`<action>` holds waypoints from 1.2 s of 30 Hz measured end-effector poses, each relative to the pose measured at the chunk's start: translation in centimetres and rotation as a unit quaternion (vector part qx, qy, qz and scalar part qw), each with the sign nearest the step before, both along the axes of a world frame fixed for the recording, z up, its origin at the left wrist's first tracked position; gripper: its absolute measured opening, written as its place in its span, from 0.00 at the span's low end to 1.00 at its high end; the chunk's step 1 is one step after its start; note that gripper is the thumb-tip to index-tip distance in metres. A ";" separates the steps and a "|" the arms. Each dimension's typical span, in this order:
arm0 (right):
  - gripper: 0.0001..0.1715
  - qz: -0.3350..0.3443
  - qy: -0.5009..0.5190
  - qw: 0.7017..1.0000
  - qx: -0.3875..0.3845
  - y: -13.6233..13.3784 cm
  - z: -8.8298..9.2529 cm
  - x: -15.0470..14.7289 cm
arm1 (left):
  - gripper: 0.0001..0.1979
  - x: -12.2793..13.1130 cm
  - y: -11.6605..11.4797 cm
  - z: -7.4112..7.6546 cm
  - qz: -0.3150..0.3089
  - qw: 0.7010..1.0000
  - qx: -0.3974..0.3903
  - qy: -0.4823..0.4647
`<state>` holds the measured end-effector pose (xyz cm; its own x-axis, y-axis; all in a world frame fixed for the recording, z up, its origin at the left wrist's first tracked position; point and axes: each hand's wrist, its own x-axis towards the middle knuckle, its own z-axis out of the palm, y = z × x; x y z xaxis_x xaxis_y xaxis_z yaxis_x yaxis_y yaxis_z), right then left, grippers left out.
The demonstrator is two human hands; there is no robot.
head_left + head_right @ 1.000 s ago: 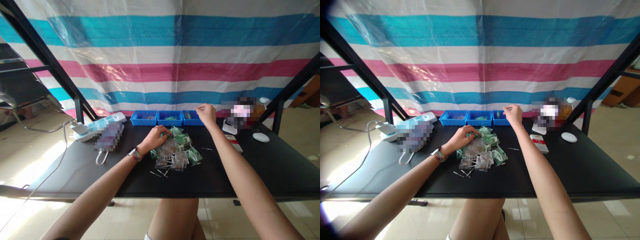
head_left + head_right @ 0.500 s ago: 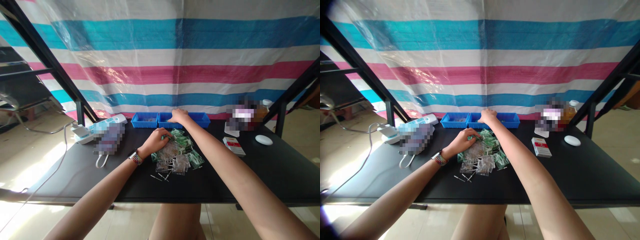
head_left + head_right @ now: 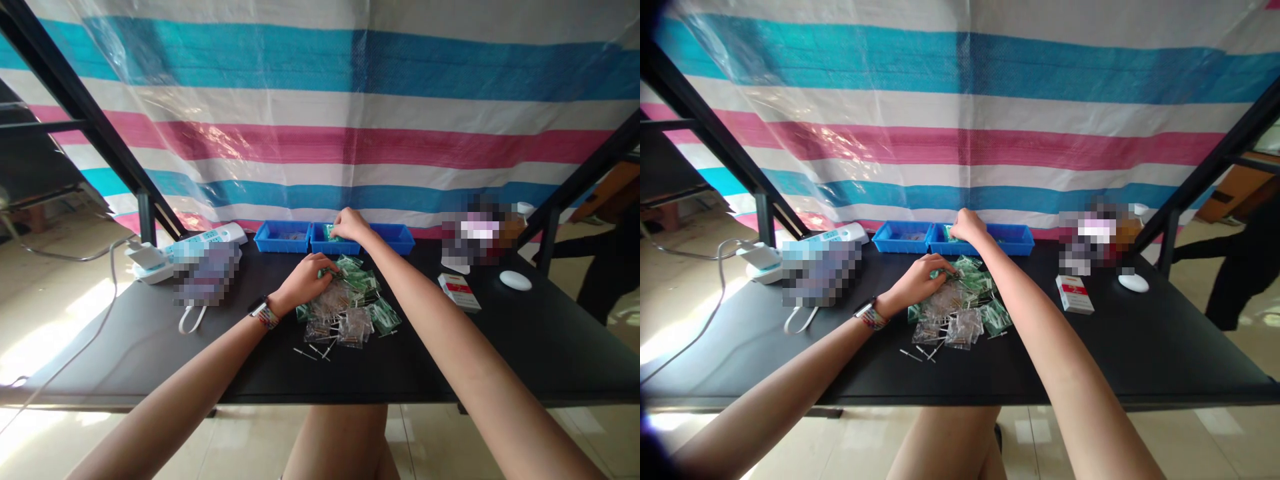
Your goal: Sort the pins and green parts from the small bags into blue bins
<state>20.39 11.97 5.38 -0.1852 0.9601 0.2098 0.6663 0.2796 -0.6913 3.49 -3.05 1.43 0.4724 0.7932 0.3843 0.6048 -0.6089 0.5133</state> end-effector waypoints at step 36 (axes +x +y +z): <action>0.10 0.128 0.135 0.975 -0.122 -12.7 -3.3 11.8 | 0.16 0.0 -0.2 0.3 -0.056 0.998 0.021 0.033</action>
<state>32.15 -0.75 2.04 -0.3950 0.9170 0.0549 0.3810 0.2179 -0.8986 3.50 -3.28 1.69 0.5828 0.7174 0.3816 0.5628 -0.6951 0.4472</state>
